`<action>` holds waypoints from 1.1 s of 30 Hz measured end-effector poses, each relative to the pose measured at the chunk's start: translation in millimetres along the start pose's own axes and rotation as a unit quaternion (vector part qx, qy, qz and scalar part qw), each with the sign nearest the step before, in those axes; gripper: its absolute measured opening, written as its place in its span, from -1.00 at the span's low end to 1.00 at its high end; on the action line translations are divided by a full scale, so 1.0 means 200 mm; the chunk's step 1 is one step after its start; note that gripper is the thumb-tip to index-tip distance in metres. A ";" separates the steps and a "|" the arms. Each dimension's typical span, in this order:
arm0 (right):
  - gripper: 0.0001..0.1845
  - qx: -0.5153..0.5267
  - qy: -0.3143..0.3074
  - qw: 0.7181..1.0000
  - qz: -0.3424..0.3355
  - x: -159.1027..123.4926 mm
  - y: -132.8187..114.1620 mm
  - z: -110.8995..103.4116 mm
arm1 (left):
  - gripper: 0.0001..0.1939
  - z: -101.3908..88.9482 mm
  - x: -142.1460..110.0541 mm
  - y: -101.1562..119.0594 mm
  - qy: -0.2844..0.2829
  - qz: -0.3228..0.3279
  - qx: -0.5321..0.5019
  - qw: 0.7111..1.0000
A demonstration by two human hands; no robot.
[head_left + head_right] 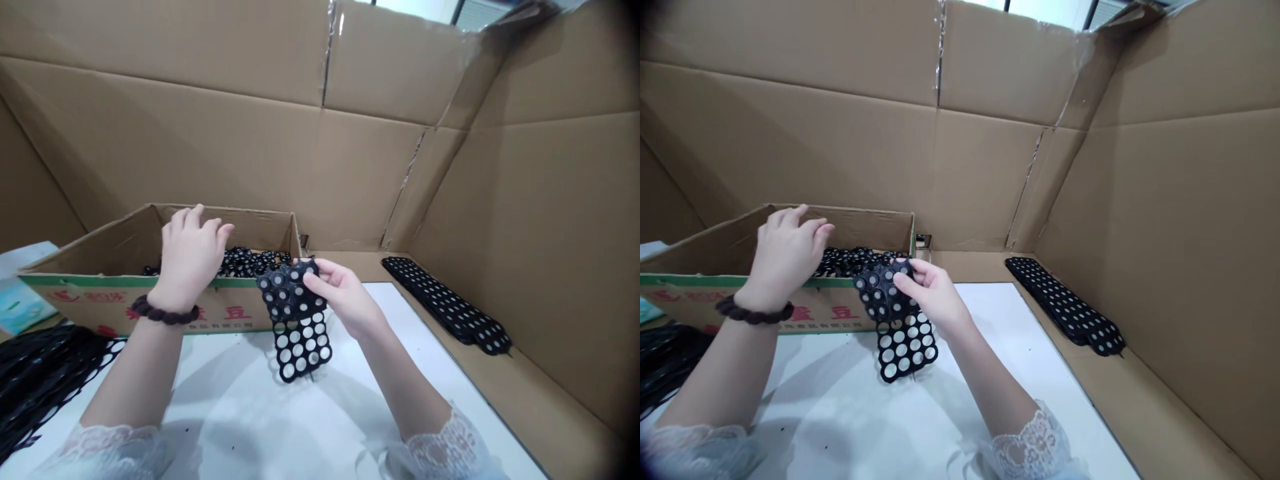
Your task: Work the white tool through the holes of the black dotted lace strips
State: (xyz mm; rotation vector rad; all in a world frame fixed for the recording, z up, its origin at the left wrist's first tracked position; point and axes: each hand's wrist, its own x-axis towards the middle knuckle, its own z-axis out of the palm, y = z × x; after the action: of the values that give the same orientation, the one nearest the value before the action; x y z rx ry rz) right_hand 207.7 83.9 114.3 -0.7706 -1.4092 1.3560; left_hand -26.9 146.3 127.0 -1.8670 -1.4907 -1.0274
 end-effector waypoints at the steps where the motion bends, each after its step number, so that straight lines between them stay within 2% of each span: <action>1: -0.58 0.005 -0.011 1.000 0.000 0.00 0.00 0.00 | -0.70 -0.02 -0.01 0.03 0.005 0.012 -0.017 1.000; 4: -0.54 0.005 -0.019 1.000 -0.010 0.01 0.01 0.02 | -0.71 -0.11 -0.04 0.14 -0.016 0.091 -0.103 0.990; 7: -0.70 0.013 -0.013 1.000 0.008 0.00 0.00 0.03 | -0.66 -0.19 -0.09 0.27 -0.080 0.202 -0.186 0.958; 9: -0.81 0.010 -0.004 1.000 0.009 -0.01 0.00 0.04 | -0.64 -0.21 -0.12 0.33 -0.105 0.237 -0.212 0.942; 12: -0.87 -0.018 0.007 1.000 -0.020 -0.01 0.01 0.04 | -0.69 -0.20 -0.14 0.37 -0.129 0.213 -0.255 0.934; 18: -0.91 -0.074 -0.016 0.994 -0.074 -0.02 0.03 0.05 | -0.83 -0.19 -0.10 0.35 -0.173 0.110 -0.346 0.916; 23: -0.97 -0.115 -0.003 0.987 -0.111 -0.01 0.03 0.06 | -0.81 -0.19 -0.12 0.39 -0.127 0.091 -0.334 0.930; 28: -0.96 -0.164 0.007 0.974 -0.159 -0.02 0.03 0.06 | -0.83 -0.17 -0.17 0.43 -0.058 0.132 -0.240 0.960; 30: -0.92 -0.177 0.008 0.969 -0.174 -0.03 0.03 0.07 | -0.84 -0.16 -0.18 0.45 -0.059 0.122 -0.235 0.962; 33: -0.92 -0.176 0.007 0.968 -0.180 -0.03 0.03 0.08 | -0.88 -0.17 -0.18 0.47 -0.099 0.061 -0.277 0.954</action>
State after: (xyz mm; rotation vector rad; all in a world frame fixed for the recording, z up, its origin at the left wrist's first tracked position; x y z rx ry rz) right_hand 193.4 73.8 108.6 -0.7036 -1.7077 0.8311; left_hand 51.5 75.4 121.4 -2.4796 -1.2475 -1.3290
